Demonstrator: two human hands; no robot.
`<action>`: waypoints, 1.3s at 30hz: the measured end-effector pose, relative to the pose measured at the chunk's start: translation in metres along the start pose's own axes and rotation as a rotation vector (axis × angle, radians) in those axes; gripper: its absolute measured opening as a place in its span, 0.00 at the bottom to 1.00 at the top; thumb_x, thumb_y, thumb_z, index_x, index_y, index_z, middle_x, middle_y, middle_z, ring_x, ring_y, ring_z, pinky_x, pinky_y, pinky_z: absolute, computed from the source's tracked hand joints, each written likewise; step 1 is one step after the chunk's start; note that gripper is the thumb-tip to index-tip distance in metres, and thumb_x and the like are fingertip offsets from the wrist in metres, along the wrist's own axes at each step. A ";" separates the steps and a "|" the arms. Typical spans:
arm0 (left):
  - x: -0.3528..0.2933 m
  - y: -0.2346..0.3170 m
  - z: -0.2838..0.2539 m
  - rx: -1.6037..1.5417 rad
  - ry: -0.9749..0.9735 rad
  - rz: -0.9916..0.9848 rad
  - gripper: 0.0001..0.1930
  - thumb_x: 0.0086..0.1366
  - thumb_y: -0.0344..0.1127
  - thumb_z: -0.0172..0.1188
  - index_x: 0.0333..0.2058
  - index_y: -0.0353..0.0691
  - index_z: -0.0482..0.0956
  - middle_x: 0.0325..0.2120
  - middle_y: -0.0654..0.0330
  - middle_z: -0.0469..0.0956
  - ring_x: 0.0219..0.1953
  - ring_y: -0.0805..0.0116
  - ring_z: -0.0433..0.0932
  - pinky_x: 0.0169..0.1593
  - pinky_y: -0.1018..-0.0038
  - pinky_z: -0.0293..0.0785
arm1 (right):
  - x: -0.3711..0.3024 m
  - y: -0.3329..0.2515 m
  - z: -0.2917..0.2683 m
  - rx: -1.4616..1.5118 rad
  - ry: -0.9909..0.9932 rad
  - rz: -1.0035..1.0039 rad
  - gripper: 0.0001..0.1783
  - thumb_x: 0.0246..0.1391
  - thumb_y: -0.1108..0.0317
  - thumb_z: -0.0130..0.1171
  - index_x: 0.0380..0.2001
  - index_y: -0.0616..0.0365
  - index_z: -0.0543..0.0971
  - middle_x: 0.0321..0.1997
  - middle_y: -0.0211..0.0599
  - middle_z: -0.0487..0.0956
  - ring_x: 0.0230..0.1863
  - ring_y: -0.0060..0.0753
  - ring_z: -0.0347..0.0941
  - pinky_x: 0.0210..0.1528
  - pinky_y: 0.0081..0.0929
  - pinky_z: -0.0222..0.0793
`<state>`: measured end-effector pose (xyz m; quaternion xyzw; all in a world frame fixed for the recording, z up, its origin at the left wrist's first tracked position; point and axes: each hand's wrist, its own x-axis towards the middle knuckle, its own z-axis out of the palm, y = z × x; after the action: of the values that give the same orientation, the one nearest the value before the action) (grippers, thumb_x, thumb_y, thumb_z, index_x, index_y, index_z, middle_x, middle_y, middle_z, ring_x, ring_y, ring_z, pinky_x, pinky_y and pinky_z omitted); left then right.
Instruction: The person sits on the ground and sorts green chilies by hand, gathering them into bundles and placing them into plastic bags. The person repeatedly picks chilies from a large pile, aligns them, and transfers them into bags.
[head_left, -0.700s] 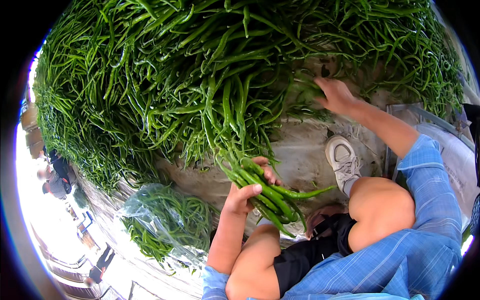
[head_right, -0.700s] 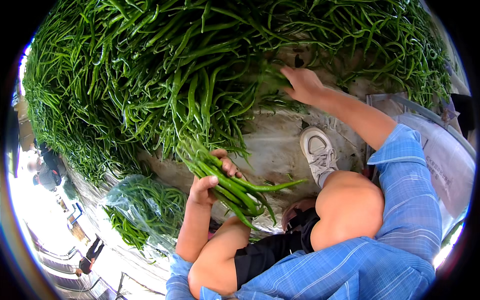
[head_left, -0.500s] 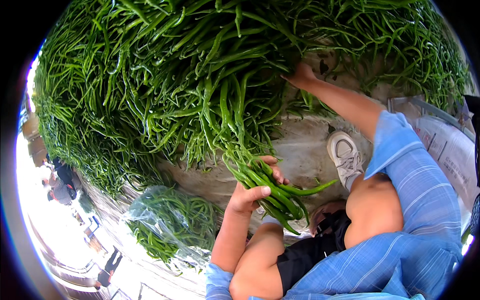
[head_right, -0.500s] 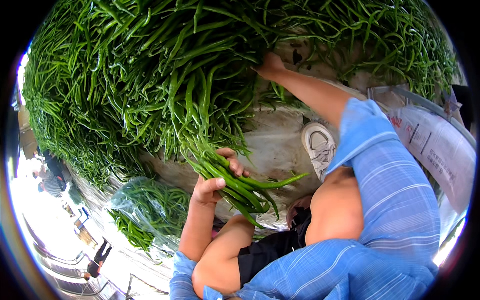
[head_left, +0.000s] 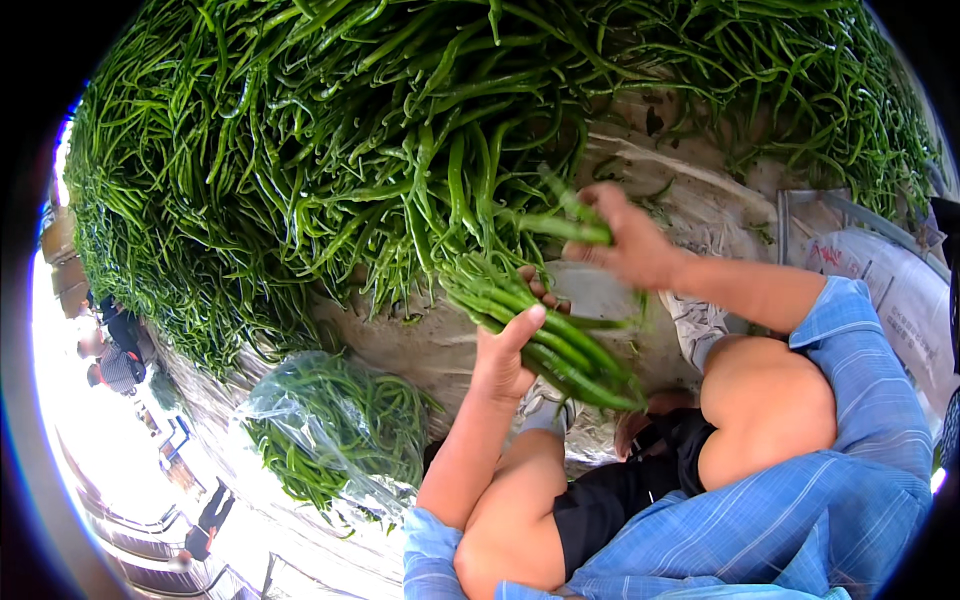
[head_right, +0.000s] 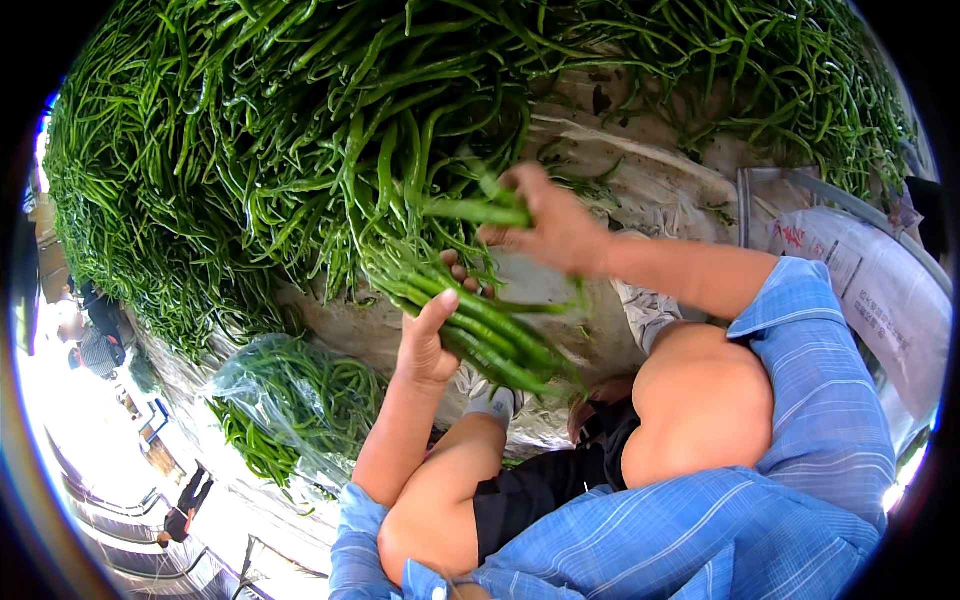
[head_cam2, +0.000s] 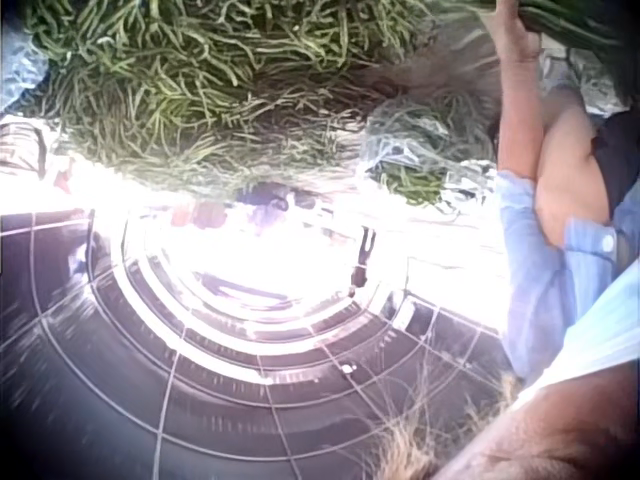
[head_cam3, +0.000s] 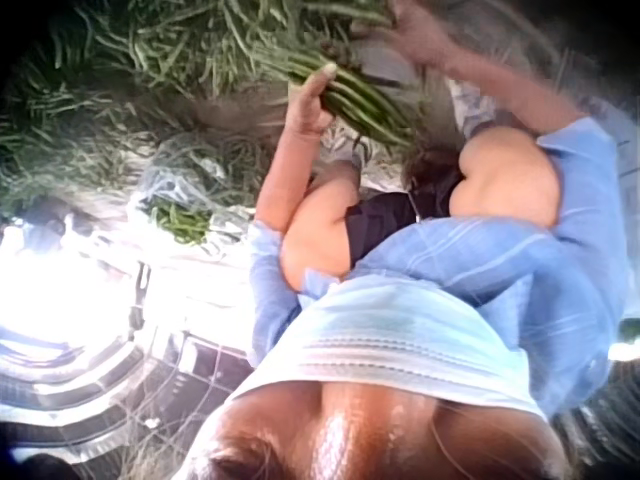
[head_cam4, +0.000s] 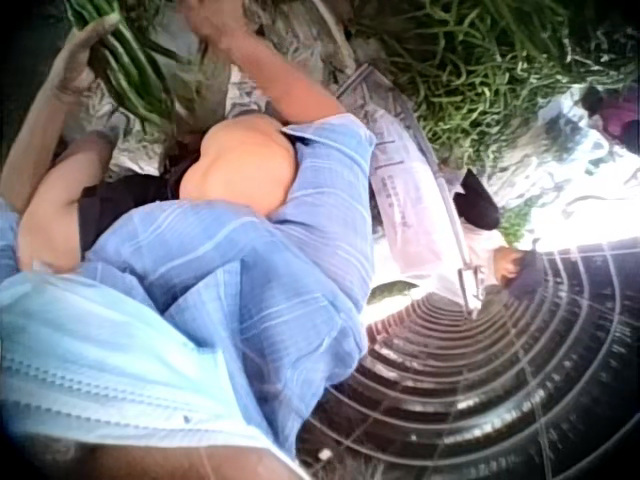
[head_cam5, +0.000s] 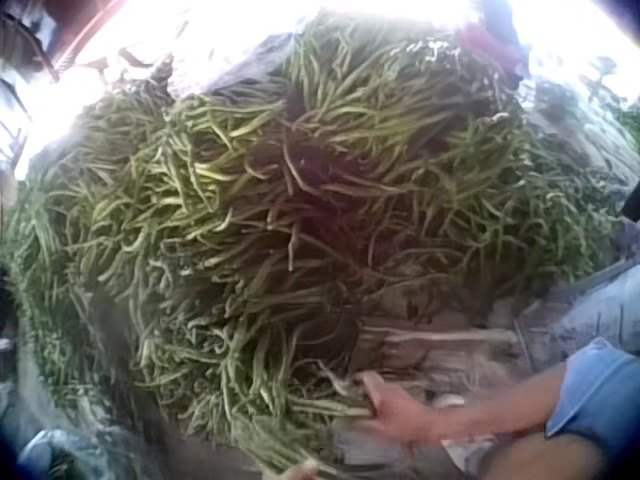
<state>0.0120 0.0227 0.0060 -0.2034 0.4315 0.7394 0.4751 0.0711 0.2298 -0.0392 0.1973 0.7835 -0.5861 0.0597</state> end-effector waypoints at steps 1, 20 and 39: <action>0.001 -0.003 0.007 0.043 -0.019 0.021 0.35 0.52 0.30 0.69 0.57 0.38 0.63 0.45 0.61 0.72 0.48 0.65 0.73 0.56 0.62 0.72 | -0.012 -0.014 0.014 -0.002 -0.048 -0.115 0.40 0.53 0.45 0.60 0.56 0.65 0.61 0.45 0.57 0.72 0.49 0.51 0.69 0.53 0.39 0.66; -0.012 0.016 -0.024 0.049 -0.050 0.075 0.39 0.47 0.25 0.66 0.59 0.41 0.60 0.43 0.56 0.72 0.46 0.60 0.74 0.54 0.61 0.72 | 0.020 -0.024 0.009 0.137 -0.436 -0.177 0.29 0.49 0.67 0.48 0.57 0.62 0.68 0.52 0.54 0.73 0.59 0.51 0.64 0.62 0.43 0.58; -0.028 0.003 -0.048 -0.118 -0.377 0.008 0.36 0.40 0.30 0.67 0.51 0.46 0.63 0.41 0.62 0.67 0.48 0.62 0.69 0.62 0.58 0.61 | 0.010 0.053 -0.122 -0.295 -0.639 0.486 0.26 0.56 0.51 0.59 0.43 0.66 0.72 0.35 0.40 0.77 0.33 0.31 0.72 0.36 0.30 0.68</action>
<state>0.0170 -0.0323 0.0008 -0.0872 0.2918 0.7902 0.5319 0.0990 0.3593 -0.0531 0.1740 0.7319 -0.4682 0.4635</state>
